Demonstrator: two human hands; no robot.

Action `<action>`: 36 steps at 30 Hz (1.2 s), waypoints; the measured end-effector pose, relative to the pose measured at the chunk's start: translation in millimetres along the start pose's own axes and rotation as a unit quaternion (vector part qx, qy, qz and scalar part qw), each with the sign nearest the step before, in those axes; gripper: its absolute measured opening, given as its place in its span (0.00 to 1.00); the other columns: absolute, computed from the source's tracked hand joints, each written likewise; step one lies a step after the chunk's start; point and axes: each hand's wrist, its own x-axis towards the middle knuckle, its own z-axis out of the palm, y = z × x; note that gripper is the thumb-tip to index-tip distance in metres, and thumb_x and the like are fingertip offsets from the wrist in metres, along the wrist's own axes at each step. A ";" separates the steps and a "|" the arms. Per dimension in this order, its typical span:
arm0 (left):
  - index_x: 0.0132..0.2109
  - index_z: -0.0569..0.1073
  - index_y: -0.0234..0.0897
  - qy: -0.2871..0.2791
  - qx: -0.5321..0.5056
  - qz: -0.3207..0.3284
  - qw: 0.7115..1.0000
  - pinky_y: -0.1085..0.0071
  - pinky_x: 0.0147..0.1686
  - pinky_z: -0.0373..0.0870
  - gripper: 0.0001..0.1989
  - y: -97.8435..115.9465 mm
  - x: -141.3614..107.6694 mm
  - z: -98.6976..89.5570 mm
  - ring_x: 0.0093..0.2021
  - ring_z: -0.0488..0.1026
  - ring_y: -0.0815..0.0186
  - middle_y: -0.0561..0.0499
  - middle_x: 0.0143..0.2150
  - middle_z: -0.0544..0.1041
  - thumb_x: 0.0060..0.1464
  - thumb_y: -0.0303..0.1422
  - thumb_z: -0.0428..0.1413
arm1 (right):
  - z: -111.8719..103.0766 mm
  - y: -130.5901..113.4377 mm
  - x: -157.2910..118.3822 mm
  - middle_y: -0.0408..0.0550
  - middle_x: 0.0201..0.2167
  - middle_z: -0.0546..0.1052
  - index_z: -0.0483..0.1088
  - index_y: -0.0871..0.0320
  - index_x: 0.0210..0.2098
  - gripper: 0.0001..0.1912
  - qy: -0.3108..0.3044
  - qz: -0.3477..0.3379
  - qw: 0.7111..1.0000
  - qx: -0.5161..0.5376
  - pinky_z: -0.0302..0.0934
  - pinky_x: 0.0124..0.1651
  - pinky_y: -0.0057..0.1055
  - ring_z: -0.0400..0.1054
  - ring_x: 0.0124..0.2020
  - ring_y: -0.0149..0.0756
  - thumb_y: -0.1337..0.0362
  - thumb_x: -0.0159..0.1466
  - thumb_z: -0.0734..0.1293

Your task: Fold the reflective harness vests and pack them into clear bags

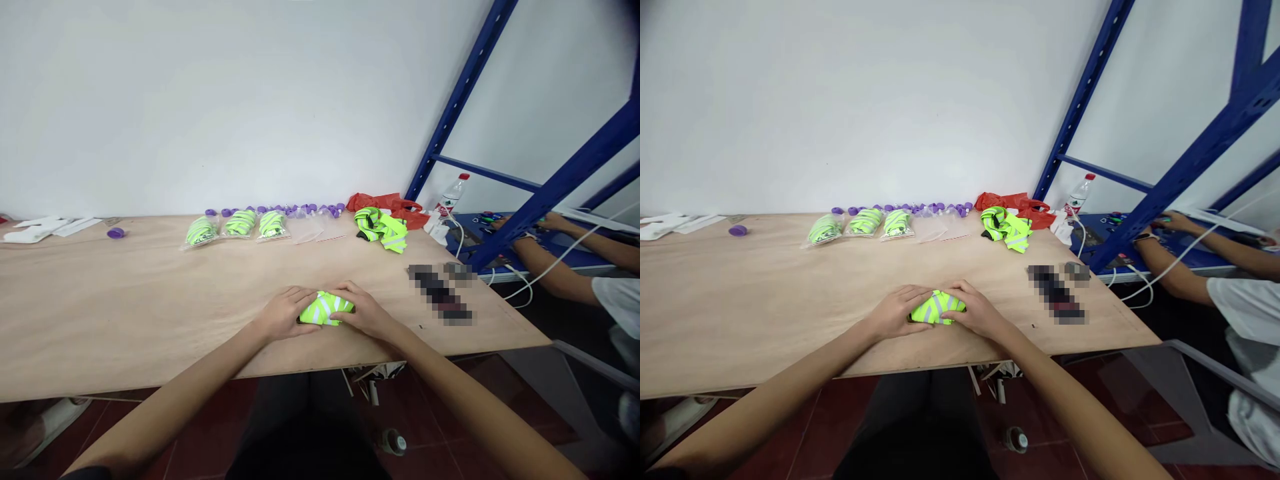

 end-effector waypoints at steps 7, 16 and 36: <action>0.64 0.68 0.37 0.036 0.012 0.006 0.999 0.55 0.54 0.72 0.27 -1.5 -7.0 8.7 0.55 0.75 0.52 0.39 0.57 0.77 0.63 0.46 0.55 | 7.4 -4.8 -4.2 0.55 0.60 0.72 0.67 0.52 0.62 0.25 0.010 -0.062 0.996 -0.071 0.61 0.63 0.51 0.65 0.61 0.48 0.61 0.66 0.68; 0.59 0.73 0.35 0.073 0.006 0.020 0.997 0.55 0.55 0.72 0.24 0.6 -6.5 12.7 0.55 0.74 0.52 0.38 0.54 0.78 0.63 0.47 0.56 | 15.7 -12.0 7.5 0.64 0.57 0.69 0.59 0.62 0.68 0.38 -0.016 -0.136 0.975 -0.172 0.65 0.57 0.50 0.65 0.58 0.53 0.51 0.64 0.69; 0.39 0.65 0.40 0.013 -0.116 -0.153 0.981 0.62 0.39 0.69 0.17 7.4 1.5 -2.3 0.40 0.70 0.58 0.48 0.39 0.72 0.58 0.48 0.59 | 23.3 -18.0 22.9 0.61 0.49 0.77 0.70 0.64 0.56 0.32 -0.042 -0.145 0.946 -0.286 0.65 0.50 0.46 0.68 0.48 0.52 0.44 0.64 0.67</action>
